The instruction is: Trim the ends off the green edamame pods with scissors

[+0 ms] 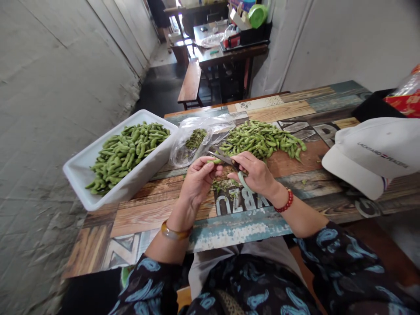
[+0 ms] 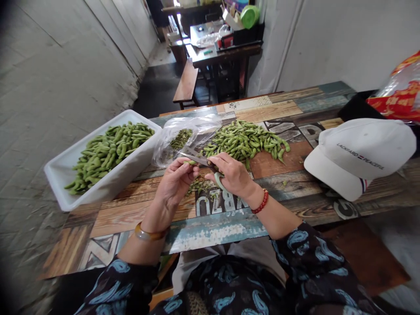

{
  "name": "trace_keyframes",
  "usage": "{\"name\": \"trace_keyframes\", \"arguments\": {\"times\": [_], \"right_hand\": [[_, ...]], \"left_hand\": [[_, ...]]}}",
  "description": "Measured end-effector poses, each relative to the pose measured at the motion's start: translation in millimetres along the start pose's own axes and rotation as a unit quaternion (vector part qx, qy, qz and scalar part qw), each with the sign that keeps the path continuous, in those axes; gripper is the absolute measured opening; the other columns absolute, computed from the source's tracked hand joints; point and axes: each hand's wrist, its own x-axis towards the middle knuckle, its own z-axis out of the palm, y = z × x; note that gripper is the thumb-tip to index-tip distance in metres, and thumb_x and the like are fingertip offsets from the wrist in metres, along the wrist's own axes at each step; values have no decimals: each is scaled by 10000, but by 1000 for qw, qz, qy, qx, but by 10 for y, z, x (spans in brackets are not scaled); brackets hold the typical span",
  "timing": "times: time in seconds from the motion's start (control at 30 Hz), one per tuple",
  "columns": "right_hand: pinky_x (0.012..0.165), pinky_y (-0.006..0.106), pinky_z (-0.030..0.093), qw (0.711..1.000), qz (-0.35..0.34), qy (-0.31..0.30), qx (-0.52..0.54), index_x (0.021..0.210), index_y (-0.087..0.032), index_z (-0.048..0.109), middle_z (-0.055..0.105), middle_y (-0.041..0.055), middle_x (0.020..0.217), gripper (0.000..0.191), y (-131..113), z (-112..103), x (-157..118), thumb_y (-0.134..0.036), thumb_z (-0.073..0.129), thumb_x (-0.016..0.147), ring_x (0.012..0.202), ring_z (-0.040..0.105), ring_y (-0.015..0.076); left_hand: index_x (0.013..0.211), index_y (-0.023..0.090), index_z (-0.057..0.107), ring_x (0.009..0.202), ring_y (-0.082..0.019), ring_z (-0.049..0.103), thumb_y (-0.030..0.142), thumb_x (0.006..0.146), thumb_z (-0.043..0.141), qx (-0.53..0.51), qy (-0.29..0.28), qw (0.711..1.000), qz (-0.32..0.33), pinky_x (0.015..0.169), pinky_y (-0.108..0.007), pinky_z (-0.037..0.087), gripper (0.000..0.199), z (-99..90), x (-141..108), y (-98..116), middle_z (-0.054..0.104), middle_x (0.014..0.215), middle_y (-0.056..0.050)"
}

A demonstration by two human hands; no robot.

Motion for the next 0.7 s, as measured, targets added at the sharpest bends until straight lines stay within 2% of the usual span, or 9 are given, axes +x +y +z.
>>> {"name": "trace_keyframes", "arguments": {"times": [0.1, 0.2, 0.3, 0.33, 0.4, 0.47, 0.5, 0.6, 0.7], "right_hand": [[692, 325, 570, 999, 19, 27, -14, 1217, -205, 610, 642, 94, 1059, 402, 25, -85, 26, -435, 661, 891, 751, 613, 180], [726, 351, 566, 990, 62, 121, -45, 1176, -196, 638, 636, 85, 986, 411, 78, -218, 69, -451, 698, 859, 750, 611, 190], [769, 371, 563, 978, 101, 174, -54, 1167, -215, 646, 637, 61, 939, 384, 140, -316, 96, -443, 695, 862, 760, 622, 195], [775, 370, 563, 977, 111, 178, -48, 1176, -224, 641, 641, 57, 949, 380, 156, -329, 98, -439, 688, 866, 769, 627, 195], [773, 364, 562, 977, 121, 175, -33, 1189, -229, 635, 647, 56, 969, 379, 178, -323, 96, -429, 682, 871, 775, 634, 193], [753, 360, 558, 981, 115, 151, -27, 1172, -215, 644, 650, 61, 964, 374, 184, -288, 92, -423, 691, 864, 753, 628, 191], [749, 361, 556, 985, 105, 132, -28, 1159, -208, 650, 653, 66, 963, 373, 182, -268, 92, -422, 698, 857, 748, 625, 193], [765, 373, 550, 992, 80, 93, -33, 1138, -194, 659, 662, 84, 981, 373, 176, -231, 100, -423, 706, 847, 783, 624, 211], [765, 376, 549, 988, 97, 122, -21, 1135, -180, 664, 667, 95, 981, 381, 192, -256, 118, -430, 698, 851, 789, 627, 217]], "left_hand": [[863, 159, 651, 784, -133, 706, 213, 730, 784, 4, 17, 1000, 8, 726, -226, 583, 196, -31, 11, 51, 733, 856, -35], [882, 175, 606, 841, -146, 701, 208, 751, 729, 1, 21, 1000, 5, 787, -267, 589, 183, -59, 31, 102, 699, 858, -14], [884, 186, 571, 715, -117, 651, 208, 732, 704, -8, 15, 1000, -23, 688, -259, 584, 203, -80, 57, 120, 618, 767, 26], [880, 186, 566, 637, -95, 606, 218, 726, 705, -7, 15, 999, -34, 597, -221, 550, 210, -89, 67, 115, 583, 732, 39], [860, 179, 566, 492, -52, 461, 261, 731, 715, 23, 22, 999, -42, 429, -151, 385, 214, -116, 87, 93, 498, 652, 61], [836, 168, 581, 419, -34, 303, 321, 756, 717, 100, 34, 994, -24, 375, -147, 210, 220, -155, 108, 60, 392, 567, 84], [834, 164, 595, 409, -36, 248, 350, 773, 707, 150, 41, 988, -9, 379, -159, 167, 226, -177, 122, 45, 341, 534, 93], [850, 151, 655, 434, -57, 252, 376, 798, 672, 315, 58, 946, 52, 430, -194, 198, 232, -219, 191, 20, 346, 501, 85], [865, 133, 721, 510, -92, 382, 308, 798, 653, 516, 42, 850, 99, 525, -232, 291, 200, -193, 321, 28, 491, 552, 31]]}}
